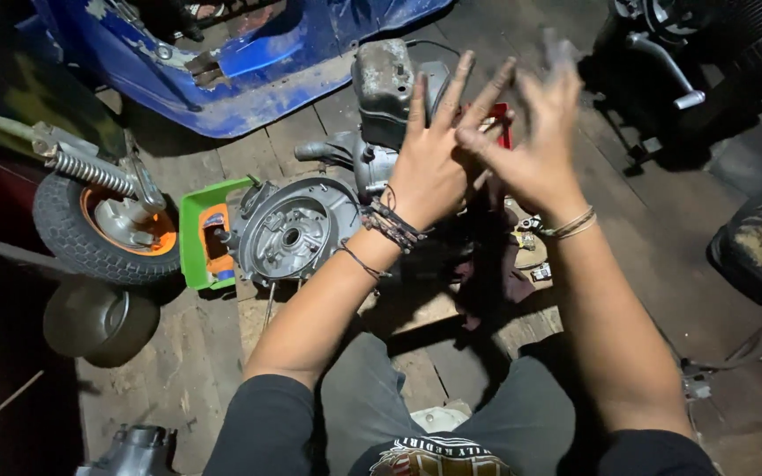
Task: Wiping and cleaning the surfaces of a motorcycle engine casing using a cloth to remove dirt or residue.
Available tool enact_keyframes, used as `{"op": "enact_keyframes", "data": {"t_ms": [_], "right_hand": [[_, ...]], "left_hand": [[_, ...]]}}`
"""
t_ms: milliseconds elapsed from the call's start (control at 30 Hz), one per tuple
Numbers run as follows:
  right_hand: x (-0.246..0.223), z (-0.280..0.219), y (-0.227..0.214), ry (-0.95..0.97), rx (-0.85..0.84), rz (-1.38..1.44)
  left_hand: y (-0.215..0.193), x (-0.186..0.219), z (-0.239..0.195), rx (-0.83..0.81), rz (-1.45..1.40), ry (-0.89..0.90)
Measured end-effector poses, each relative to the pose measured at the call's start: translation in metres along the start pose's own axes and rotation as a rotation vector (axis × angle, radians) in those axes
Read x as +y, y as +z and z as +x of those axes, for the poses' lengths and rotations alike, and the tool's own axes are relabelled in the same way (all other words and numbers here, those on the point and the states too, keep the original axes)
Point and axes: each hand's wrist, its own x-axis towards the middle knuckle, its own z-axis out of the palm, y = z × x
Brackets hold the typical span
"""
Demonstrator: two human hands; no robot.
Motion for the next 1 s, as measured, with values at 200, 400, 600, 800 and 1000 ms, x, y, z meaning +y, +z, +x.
{"op": "enact_keyframes", "data": {"t_ms": [200, 400, 600, 800, 1000], "right_hand": [[-0.051, 0.0, 0.005, -0.088, 0.049, -0.197], [-0.03, 0.002, -0.001, 0.008, 0.095, -0.381], [-0.023, 0.001, -0.014, 0.065, -0.164, -0.256], [-0.06, 0.004, -0.012, -0.1, -0.102, -0.195], [-0.026, 0.0, -0.012, -0.134, 0.058, -0.509]], "left_hand": [[0.001, 0.007, -0.001, -0.117, -0.163, -0.075], [-0.001, -0.005, -0.003, -0.135, -0.001, 0.027], [-0.01, 0.009, 0.007, 0.036, 0.021, 0.203], [0.012, 0.018, -0.007, -0.072, -0.161, 0.08], [-0.007, 0.012, -0.002, -0.124, -0.067, 0.089]]}}
